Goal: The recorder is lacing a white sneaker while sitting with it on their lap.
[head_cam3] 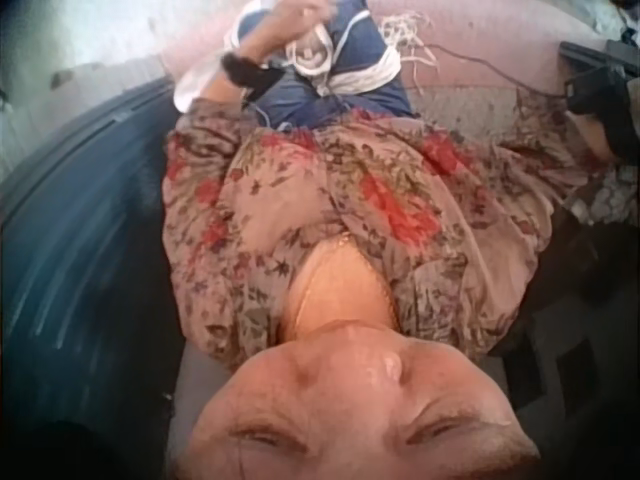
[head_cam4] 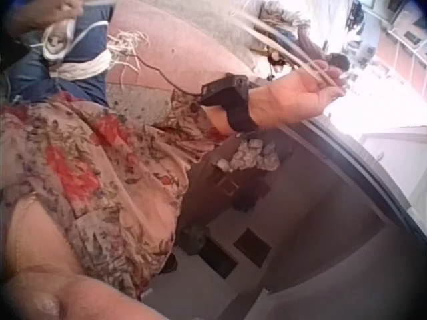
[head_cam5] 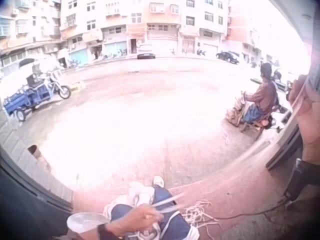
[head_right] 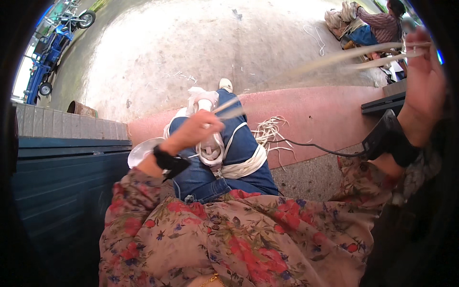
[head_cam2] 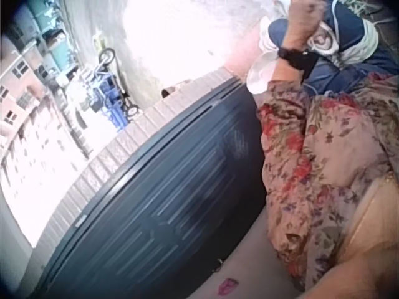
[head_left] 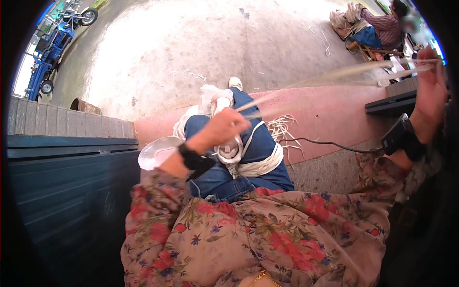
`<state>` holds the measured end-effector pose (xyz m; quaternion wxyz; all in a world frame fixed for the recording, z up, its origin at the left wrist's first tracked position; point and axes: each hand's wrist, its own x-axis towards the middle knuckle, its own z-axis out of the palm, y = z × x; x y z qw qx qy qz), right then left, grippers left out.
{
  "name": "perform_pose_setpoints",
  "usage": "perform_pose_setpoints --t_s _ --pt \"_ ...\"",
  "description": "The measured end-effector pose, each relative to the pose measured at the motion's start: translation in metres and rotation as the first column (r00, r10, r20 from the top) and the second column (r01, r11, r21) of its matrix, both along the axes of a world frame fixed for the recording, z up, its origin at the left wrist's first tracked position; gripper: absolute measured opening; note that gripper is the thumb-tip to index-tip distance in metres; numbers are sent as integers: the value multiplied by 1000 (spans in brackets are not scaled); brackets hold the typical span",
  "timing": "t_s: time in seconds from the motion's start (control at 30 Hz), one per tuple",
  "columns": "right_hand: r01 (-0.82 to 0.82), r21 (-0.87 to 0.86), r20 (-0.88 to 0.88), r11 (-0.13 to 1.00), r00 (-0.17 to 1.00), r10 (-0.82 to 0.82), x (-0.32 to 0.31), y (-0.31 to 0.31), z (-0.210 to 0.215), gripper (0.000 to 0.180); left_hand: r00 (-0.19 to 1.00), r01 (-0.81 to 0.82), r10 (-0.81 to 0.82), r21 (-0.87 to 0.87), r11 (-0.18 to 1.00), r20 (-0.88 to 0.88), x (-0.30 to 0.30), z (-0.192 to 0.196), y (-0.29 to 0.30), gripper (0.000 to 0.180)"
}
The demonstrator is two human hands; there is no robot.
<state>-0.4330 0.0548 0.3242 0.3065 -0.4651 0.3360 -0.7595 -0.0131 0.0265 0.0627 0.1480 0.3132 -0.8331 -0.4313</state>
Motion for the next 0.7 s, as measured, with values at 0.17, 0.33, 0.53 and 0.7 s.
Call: perform_pose_setpoints --t_s 0.17,0.33,0.53,0.7 --pt "167 105 242 980 952 -188 -116 20 -91 13 342 -465 868 737 490 -361 165 57 -46 25" --pt "116 447 84 887 982 -170 -33 1 -193 8 -346 -593 905 805 -6 -248 432 85 -31 30" --pt "-124 809 -239 574 823 515 154 8 -294 14 -91 -465 991 875 -133 103 368 6 -20 33" --pt "-109 540 -797 835 253 549 254 13 -343 11 384 -439 901 898 -13 201 178 -49 4 14"
